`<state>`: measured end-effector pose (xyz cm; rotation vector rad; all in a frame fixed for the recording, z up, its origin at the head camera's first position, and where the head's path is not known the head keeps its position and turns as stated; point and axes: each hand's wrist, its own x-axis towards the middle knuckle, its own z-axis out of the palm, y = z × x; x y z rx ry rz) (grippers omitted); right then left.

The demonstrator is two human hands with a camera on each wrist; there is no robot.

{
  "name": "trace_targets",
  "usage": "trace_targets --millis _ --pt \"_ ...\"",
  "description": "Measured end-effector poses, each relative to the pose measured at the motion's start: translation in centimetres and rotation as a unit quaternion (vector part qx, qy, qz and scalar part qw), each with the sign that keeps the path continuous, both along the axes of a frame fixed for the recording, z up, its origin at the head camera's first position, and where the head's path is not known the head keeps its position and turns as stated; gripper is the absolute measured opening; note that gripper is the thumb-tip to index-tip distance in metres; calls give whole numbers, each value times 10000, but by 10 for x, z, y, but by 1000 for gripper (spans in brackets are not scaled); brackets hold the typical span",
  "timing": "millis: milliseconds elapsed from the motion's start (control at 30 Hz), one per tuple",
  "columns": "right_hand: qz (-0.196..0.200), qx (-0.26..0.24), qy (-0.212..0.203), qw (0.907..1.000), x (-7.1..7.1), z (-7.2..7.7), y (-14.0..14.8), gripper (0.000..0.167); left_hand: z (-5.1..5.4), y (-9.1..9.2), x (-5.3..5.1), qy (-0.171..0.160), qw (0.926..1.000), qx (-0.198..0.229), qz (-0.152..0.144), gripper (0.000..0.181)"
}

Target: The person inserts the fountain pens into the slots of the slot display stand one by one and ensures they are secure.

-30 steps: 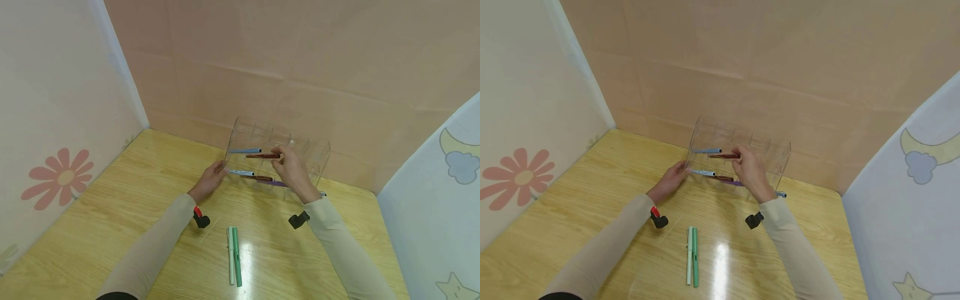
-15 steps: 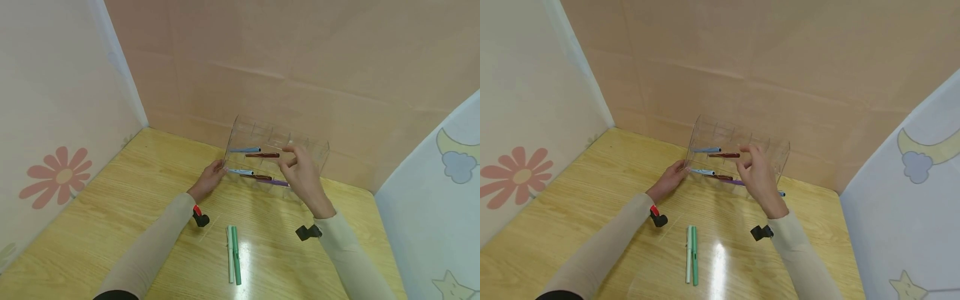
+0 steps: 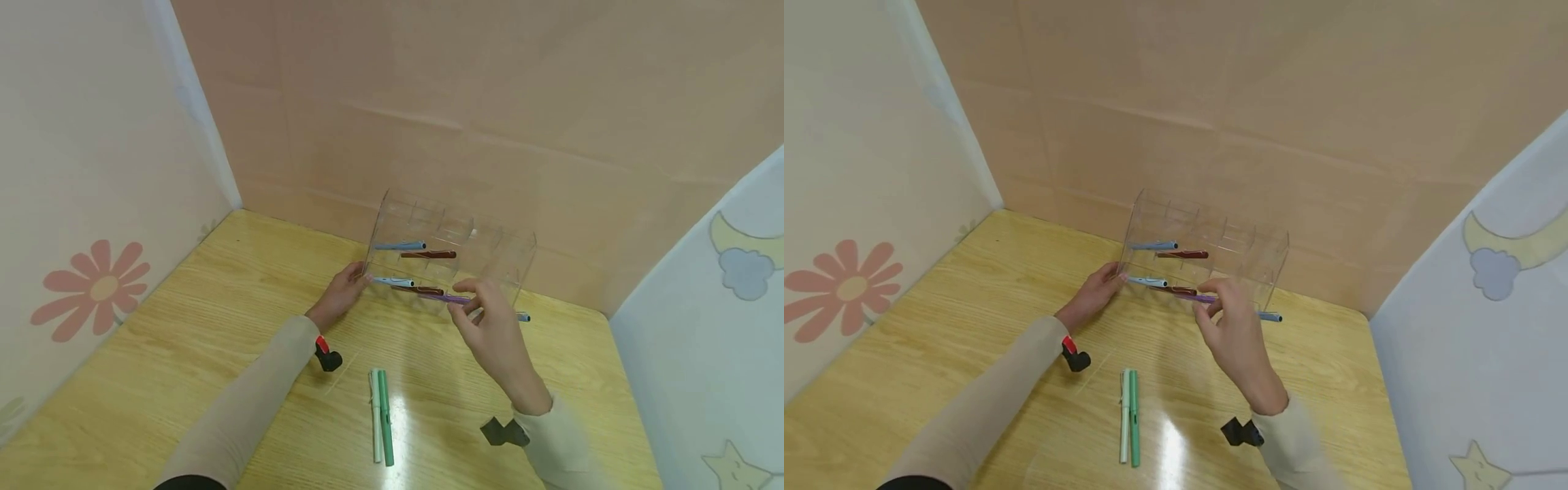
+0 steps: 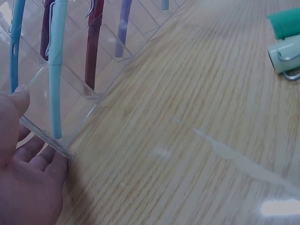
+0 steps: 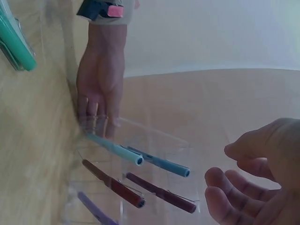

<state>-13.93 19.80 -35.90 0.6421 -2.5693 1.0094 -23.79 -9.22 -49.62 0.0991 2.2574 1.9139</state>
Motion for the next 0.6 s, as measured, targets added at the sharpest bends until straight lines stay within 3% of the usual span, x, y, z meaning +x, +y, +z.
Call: trace_targets --millis 167,300,467,600 --pt "189 -52 -229 9995 14 -20 -4 27 1 1 0 -36 10000 -1 -19 62" --pt "269 -10 -697 9972 22 -38 -10 25 0 0 -1 -77 10000 -50 7 63" --pt "174 373 -1526 9874 31 -60 -23 25 1 0 -1 -136 9999 -17 3 63" --pt "387 749 -1768 9806 38 -78 -32 27 2 0 0 -147 9999 -38 7 63"
